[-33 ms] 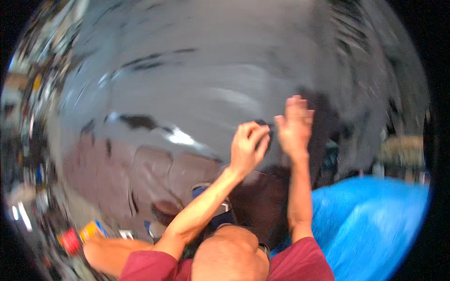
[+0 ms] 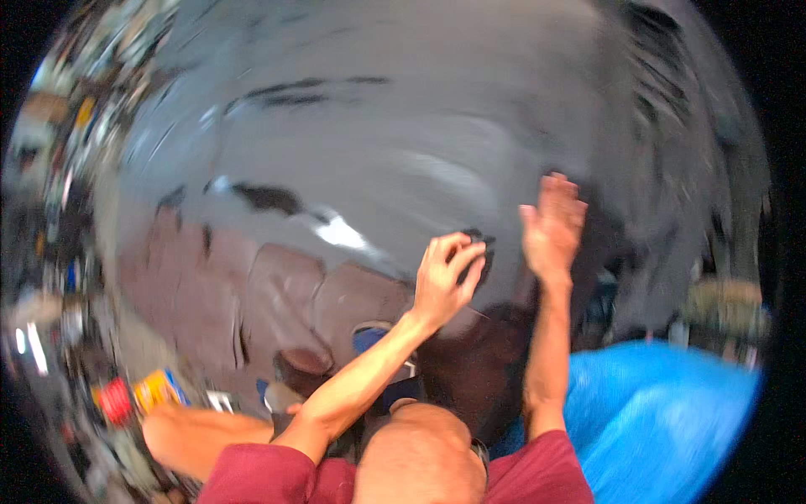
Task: The person arranges brown, irregularly shaped tiles on a large flat surface, pressing them into place and adjusting their positions to form a pattern. The person handles the tiles one at a time, occasionally lifting and repositioning them.
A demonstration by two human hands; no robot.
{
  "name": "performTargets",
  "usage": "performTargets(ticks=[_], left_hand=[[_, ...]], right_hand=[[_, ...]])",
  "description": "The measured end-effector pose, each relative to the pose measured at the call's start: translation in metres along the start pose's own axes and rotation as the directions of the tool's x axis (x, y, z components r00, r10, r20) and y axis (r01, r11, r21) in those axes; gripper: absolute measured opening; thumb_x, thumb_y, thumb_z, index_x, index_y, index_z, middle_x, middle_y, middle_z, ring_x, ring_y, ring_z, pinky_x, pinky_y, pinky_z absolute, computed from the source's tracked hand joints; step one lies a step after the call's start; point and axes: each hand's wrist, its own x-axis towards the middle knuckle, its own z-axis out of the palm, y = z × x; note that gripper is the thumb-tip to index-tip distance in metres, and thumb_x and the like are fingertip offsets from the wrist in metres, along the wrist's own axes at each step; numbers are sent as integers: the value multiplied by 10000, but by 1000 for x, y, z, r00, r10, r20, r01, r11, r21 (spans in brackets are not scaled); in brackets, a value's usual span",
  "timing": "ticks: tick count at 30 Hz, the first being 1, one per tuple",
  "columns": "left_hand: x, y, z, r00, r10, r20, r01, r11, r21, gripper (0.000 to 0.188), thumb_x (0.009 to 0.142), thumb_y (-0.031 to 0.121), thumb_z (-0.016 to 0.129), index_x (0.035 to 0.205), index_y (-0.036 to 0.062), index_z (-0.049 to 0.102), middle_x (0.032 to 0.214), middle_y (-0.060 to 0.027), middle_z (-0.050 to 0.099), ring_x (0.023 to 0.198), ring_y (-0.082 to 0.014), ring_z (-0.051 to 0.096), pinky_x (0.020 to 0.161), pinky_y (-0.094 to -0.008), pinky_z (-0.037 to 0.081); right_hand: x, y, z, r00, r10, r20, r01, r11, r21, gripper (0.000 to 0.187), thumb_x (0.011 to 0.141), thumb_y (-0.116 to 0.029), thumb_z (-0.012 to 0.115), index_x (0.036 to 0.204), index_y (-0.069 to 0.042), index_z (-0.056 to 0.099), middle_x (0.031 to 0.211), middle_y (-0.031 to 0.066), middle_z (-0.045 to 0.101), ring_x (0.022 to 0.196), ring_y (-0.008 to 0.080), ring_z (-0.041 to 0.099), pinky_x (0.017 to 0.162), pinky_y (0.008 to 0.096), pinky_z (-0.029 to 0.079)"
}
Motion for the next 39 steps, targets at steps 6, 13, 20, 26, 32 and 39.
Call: performTargets(ticks=[6,13,20,26,32,39], left_hand=[[-127,-80,-187,683,-179,-709,580,722,376,181,892,91,762,1071,101,745,1143,-84,660,1075,-271,608,899,-385,497],[-242,-74,-233,209,-431,-878,919,392,27,446,856,249,853,1236,63,714,1150,-65,604,1027,-226,560,877,-392,493],[-194,-48,-249,182,-871,-456,538,476,-696,482,827,-24,812,1271,37,633,1191,-70,685,1099,-216,650,980,-381,530],[-155,-28,-342,428,-896,-117,354,285,-891,684,819,-58,816,1444,7,546,1307,-155,680,1117,-203,690,969,-363,581],[-166,-9,-337,528,-846,-75,339,291,-894,748,803,-99,804,1481,-14,499,1332,-157,673,1167,-227,685,972,-369,580],[-151,9,-330,576,-799,-173,250,374,-893,755,797,-103,809,1483,-50,498,1349,-173,670,1209,-230,664,1048,-382,539]], right_hand=[[-80,-47,6,994,-93,52,96,994,-53,625,1117,-411,383,1615,-37,326,1688,173,299,1572,351,244,1268,528,159],[-101,-10,24,954,-54,-296,133,958,254,508,1090,-350,517,1420,31,574,1429,220,614,1313,377,587,1121,470,432],[-48,-231,-27,950,-249,188,-24,541,840,412,955,-74,697,1357,-6,634,1350,145,666,1250,273,616,1105,400,454],[-27,-423,-55,344,-802,487,-699,127,703,972,819,-149,848,1615,-44,301,1255,165,701,1006,167,685,794,294,552],[6,-460,-72,664,-656,359,-590,-164,791,838,858,40,767,1580,-62,353,1149,167,739,938,168,715,680,229,538],[20,-440,-64,696,-576,428,-626,-196,755,816,874,66,742,1579,-76,356,1125,139,737,906,144,709,621,225,538]])
